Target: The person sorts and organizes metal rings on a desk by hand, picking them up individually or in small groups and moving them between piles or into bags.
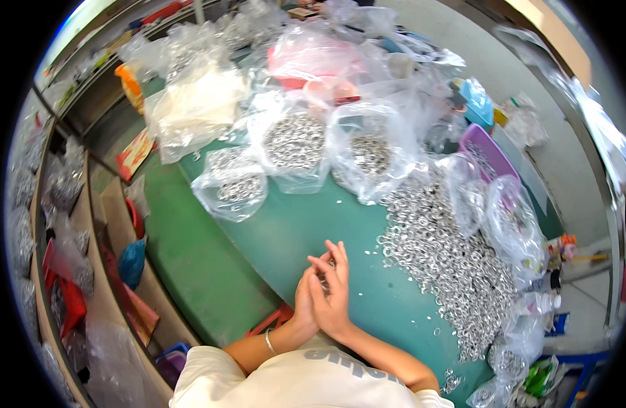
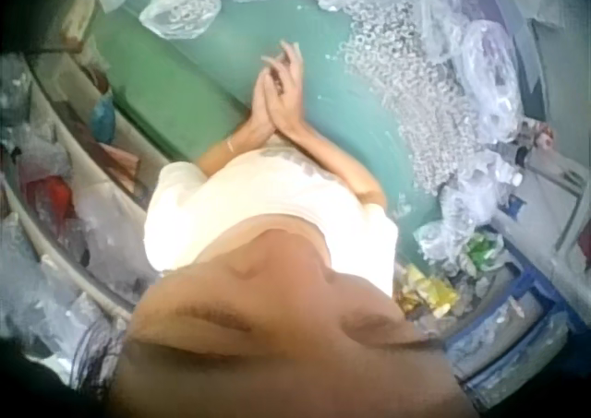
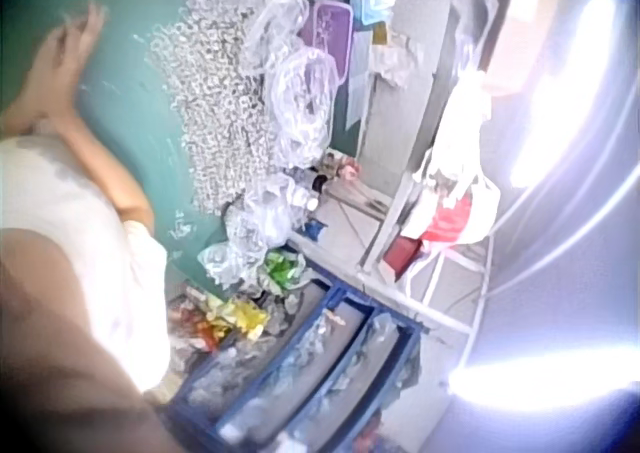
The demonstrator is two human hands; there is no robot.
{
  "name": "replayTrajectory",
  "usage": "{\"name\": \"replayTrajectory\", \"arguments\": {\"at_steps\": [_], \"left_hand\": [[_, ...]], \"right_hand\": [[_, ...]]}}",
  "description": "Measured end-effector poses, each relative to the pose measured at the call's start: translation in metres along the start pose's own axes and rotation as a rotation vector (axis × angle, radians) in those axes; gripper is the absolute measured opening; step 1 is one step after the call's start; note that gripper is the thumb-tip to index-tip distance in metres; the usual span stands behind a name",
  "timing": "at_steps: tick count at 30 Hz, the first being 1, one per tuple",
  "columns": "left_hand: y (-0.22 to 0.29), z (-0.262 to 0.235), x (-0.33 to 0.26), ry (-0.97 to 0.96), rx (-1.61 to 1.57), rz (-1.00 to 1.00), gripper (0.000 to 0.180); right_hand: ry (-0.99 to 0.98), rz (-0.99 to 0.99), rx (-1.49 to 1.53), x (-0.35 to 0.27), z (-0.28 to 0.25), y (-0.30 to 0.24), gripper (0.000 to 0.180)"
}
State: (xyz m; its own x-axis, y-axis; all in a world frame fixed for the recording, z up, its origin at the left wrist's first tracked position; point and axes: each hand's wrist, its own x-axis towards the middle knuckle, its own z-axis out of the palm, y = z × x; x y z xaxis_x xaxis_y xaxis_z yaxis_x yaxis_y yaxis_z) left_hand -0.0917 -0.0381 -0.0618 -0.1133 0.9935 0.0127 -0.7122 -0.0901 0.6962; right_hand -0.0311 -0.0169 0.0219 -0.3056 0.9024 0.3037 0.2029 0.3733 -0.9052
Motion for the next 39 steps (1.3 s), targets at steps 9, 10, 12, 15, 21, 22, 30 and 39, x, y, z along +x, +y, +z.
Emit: {"name": "replayTrajectory", "arguments": {"at_steps": [9, 10, 12, 15, 21, 22, 30, 39], "left_hand": [[0.000, 0.080, -0.006, 0.096, -0.391, -0.409, 0.038], [-0.005, 0.085, -0.006, 0.085, -0.395, -0.441, 0.037], [-0.013, 0.093, -0.004, 0.083, -0.396, -0.492, 0.036], [-0.021, 0.103, -0.003, 0.097, -0.403, -0.566, 0.034], [-0.040, 0.094, 0.010, 0.166, -0.531, -0.729, 0.029], [-0.044, 0.083, 0.019, 0.149, -0.597, -0.763, 0.025], [-0.012, 0.152, 0.115, 0.170, -0.356, -0.640, 0.015], [-0.053, 0.242, 0.249, 0.262, -0.300, -0.364, 0.019]], "right_hand": [[0.115, -0.215, -0.381, -0.010, -0.051, 0.000, 0.022], [0.111, -0.242, -0.436, -0.012, -0.059, 0.000, 0.022], [0.135, -0.266, -0.453, -0.015, -0.068, -0.002, 0.021], [0.153, -0.289, -0.429, -0.020, -0.084, -0.006, 0.020], [0.189, -0.204, -0.276, -0.018, -0.131, 0.004, 0.024], [0.233, -0.151, -0.252, -0.011, -0.142, 0.007, 0.025], [0.503, -0.215, -0.712, 0.097, -0.226, 0.058, 0.052], [0.330, -0.088, -1.475, 0.157, -0.264, 0.067, 0.032]]}}
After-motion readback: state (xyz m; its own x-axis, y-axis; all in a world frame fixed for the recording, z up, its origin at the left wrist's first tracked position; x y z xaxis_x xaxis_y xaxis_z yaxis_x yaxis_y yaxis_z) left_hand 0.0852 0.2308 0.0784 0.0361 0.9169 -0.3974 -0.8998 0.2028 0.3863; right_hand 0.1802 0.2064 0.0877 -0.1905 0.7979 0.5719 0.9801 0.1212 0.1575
